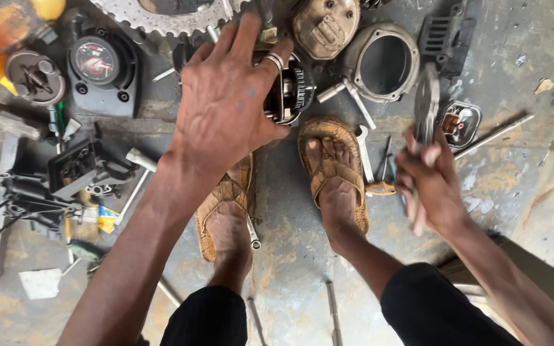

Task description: The person sits on the workshop floor disassembling a small engine clutch assembly, using pliers to grip and turn parts and a wrench on fasteners, then uses a brush to clean a component. Various engine parts and tools are scattered on the floor around them.

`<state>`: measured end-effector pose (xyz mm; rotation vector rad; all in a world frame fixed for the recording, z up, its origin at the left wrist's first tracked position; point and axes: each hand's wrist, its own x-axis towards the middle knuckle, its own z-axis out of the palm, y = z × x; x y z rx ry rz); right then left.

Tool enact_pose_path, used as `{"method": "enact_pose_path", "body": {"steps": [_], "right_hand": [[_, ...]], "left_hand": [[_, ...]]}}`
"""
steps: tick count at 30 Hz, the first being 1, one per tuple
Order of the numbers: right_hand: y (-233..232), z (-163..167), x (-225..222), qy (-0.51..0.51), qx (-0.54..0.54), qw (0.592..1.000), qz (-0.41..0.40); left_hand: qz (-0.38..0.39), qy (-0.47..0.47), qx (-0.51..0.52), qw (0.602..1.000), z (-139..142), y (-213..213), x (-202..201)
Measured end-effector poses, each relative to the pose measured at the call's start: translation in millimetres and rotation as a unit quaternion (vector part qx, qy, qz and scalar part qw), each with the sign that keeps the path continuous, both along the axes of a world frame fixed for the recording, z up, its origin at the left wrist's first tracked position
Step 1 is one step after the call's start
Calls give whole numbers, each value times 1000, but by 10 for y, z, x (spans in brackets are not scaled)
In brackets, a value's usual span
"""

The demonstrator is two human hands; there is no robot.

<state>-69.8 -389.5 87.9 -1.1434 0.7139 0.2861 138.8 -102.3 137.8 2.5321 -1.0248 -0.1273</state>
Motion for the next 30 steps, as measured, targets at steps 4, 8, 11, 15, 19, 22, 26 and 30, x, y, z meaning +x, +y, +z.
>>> {"method": "enact_pose_path", "body": {"steps": [4,8,11,15,19,22,26,30], "right_hand": [[-48,133,-110,40,-27,995,84],[422,210,174,95,9,983,156],[665,313,430,55,41,985,158],[819,384,619,88,5,981,173],[1019,382,667,103,-31,985,133],[1188,402,697,92,-40,990,102],[1385,410,705,100,2,995,-20],[1421,348,703,94,-3,995,-28]], "left_hand": [[7,-21,-10,1000,-1,-21,-38],[2,-58,-1,998,-8,-110,-18],[-1,-45,6,999,17,-126,-30],[-1,-29,10,1000,24,-97,-39],[4,-40,2,999,-20,-60,-34],[7,-29,-9,1000,-51,-23,-35],[18,-57,-10,998,-95,4,-43],[29,-61,-12,998,-150,28,-41]]}}
